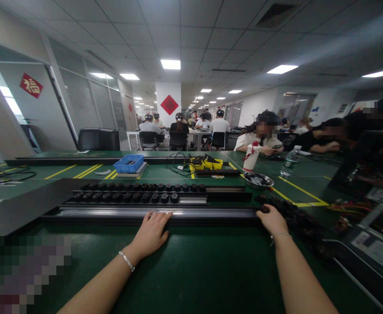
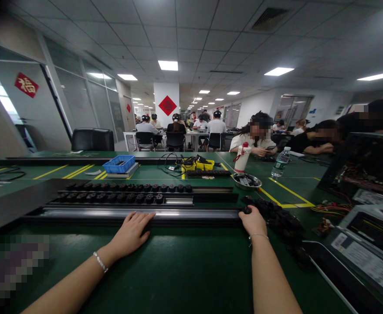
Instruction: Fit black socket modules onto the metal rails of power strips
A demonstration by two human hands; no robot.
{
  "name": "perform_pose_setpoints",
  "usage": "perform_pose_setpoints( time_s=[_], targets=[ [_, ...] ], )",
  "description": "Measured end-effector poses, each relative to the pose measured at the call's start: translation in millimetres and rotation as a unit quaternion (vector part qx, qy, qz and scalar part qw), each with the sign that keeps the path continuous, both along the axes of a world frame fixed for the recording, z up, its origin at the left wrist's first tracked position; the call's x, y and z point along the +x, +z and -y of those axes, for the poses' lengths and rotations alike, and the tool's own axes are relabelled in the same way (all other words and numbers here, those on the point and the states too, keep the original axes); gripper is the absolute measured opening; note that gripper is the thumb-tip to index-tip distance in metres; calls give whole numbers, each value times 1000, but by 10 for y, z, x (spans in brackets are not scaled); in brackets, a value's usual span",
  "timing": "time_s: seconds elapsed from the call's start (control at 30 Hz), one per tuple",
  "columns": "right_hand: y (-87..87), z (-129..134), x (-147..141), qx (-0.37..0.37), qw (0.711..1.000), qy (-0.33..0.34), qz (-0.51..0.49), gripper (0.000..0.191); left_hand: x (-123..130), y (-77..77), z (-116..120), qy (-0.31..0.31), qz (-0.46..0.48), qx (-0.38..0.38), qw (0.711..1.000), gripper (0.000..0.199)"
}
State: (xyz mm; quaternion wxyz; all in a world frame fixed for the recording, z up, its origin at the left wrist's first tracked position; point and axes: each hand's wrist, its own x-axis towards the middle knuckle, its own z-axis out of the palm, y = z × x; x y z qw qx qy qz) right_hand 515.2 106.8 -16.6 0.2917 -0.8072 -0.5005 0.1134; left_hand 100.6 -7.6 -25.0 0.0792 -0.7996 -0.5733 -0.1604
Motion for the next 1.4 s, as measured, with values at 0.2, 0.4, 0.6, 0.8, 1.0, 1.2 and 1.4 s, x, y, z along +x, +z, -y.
perform_pose_setpoints(
  time_s=[0.2,0.4,0.6,0.8,1.0,1.2,1.4],
  targets=[
    [-5,1,20,1,1000,2,3,55,3,13,8,0,-2,0,1000,55],
    [22,32,21,-1,1000,-8,-4,55,-6,0,-2,0,-1,-2,1000,55],
    [41,54,15,3,1000,-21,-2,51,-1,5,3,0,-3,2,1000,55],
    [35,40,36,0,1000,-16,8,51,-7,-8,-3,-3,-2,4,1000,56],
    [33,36,57,-9,1000,-12,4,52,-13,-4,-1,-2,-3,0,1000,56],
    [16,32,75,3,1000,-28,-5,53,-8,2,3,0,-1,0,1000,55],
    [-8,41,113,29,998,-53,-14,50,-12,6,3,0,-5,0,1000,54]
  ],
)
